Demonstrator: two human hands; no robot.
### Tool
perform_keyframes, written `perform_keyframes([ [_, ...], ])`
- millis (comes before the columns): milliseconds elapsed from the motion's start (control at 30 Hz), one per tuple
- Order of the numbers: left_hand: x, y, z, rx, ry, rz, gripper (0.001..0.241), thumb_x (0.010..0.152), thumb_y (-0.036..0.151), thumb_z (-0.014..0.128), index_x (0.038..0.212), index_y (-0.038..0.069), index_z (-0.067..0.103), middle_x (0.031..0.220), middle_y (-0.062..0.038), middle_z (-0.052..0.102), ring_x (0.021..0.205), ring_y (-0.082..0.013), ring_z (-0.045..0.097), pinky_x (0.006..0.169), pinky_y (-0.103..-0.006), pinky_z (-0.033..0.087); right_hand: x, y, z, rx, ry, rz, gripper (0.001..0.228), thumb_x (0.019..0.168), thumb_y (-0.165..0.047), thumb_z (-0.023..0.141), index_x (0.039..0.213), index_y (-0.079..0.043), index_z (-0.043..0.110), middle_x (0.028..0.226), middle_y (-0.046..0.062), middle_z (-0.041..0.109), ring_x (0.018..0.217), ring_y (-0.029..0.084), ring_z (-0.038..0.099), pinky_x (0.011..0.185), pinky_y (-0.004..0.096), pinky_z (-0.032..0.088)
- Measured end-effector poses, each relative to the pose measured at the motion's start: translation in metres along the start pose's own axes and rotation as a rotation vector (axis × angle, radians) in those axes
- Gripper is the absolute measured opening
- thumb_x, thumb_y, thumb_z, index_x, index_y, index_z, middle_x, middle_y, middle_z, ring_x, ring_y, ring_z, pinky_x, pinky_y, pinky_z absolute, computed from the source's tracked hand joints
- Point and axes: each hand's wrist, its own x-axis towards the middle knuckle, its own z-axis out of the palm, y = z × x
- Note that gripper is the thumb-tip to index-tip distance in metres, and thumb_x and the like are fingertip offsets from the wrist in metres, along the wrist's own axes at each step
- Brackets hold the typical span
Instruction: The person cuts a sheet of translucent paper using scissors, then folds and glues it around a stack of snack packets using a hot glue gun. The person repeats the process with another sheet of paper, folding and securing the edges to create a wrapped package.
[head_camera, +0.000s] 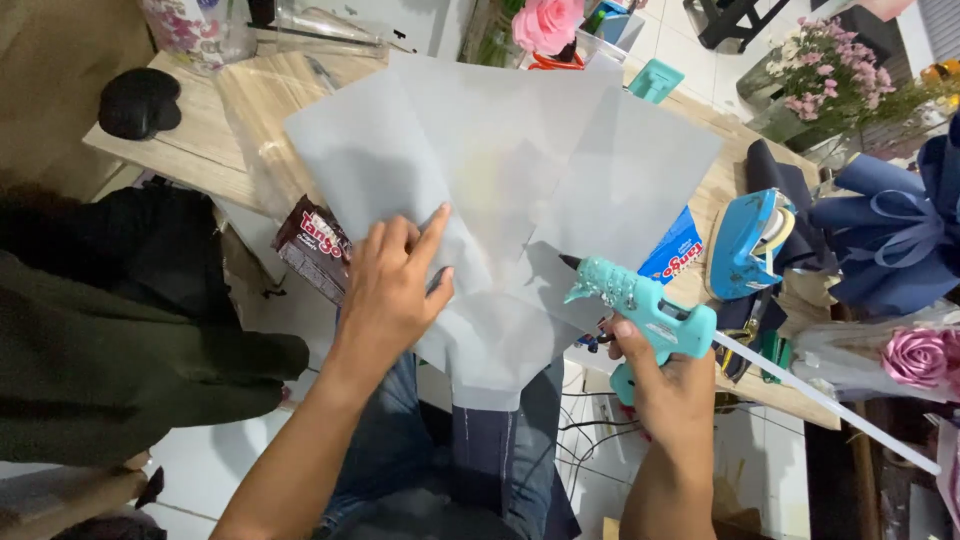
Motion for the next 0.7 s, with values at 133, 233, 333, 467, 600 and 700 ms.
perform_keyframes([
  [133, 0.007, -0.001, -0.009, 0.091, 0.025, 0.059, 0.070, 0.084, 0.032, 0.072, 0.148, 0.009, 0.054, 0.148, -0.017, 0.044, 0.136, -0.0367, 0.042, 0.114, -0.0613, 0.035, -0.006, 0.015, 0.001, 0.049, 0.071, 0.052, 0.029, 0.098, -0.021, 0.063, 0.117, 0.001, 0.068, 0.087, 0.008, 0.070, 0.067, 0.017, 0.062, 0.063, 0.032, 0.053],
  [233, 0.003, 0.000, -0.006, 0.141, -0.065, 0.113, 0.074, 0.090, 0.041, 0.062, 0.154, 0.008, 0.047, 0.162, -0.013, 0.040, 0.153, -0.0317, 0.030, 0.118, -0.0712, 0.024, -0.008, 0.017, 0.004, 0.160, 0.062, 0.044, 0.021, 0.098, -0.018, 0.064, 0.108, 0.000, 0.066, 0.086, 0.009, 0.069, 0.069, 0.019, 0.062, 0.060, 0.031, 0.054],
  [333, -0.018, 0.009, 0.000, 0.180, -0.076, 0.183, 0.085, 0.094, 0.063, 0.062, 0.155, 0.006, 0.047, 0.166, -0.015, 0.035, 0.155, -0.0347, 0.028, 0.118, -0.0702, 0.025, -0.008, 0.014, 0.007, 0.177, 0.009, 0.012, 0.042, 0.100, -0.019, 0.060, 0.134, 0.005, 0.064, 0.093, 0.008, 0.067, 0.076, 0.017, 0.059, 0.060, 0.029, 0.052],
  [467, -0.034, 0.008, 0.008, 0.075, -0.171, 0.306, 0.091, 0.095, 0.072, 0.053, 0.159, 0.009, 0.037, 0.168, -0.011, 0.031, 0.157, -0.0256, 0.025, 0.124, -0.0629, 0.018, -0.010, 0.024, 0.008, 0.177, 0.028, 0.019, 0.019, 0.100, -0.018, 0.062, 0.105, 0.000, 0.065, 0.085, 0.009, 0.067, 0.067, 0.019, 0.062, 0.060, 0.031, 0.056],
  [600, -0.034, 0.002, 0.000, 0.005, -0.085, 0.341, 0.082, 0.097, 0.059, 0.065, 0.153, 0.003, 0.045, 0.161, -0.014, 0.046, 0.152, -0.0284, 0.037, 0.124, -0.0606, 0.025, -0.012, 0.030, 0.012, 0.205, 0.027, 0.022, 0.019, 0.099, -0.019, 0.062, 0.104, -0.001, 0.064, 0.086, 0.010, 0.068, 0.064, 0.020, 0.063, 0.060, 0.034, 0.057],
  [700, -0.036, -0.004, -0.014, -0.091, -0.022, 0.485, 0.047, 0.103, 0.035, 0.062, 0.139, 0.005, 0.061, 0.144, -0.013, 0.062, 0.137, -0.0240, 0.056, 0.119, -0.0530, 0.035, -0.021, 0.038, 0.013, 0.177, 0.064, 0.077, 0.024, 0.097, -0.021, 0.063, 0.104, 0.001, 0.069, 0.087, 0.011, 0.071, 0.067, 0.020, 0.066, 0.067, 0.036, 0.057],
])
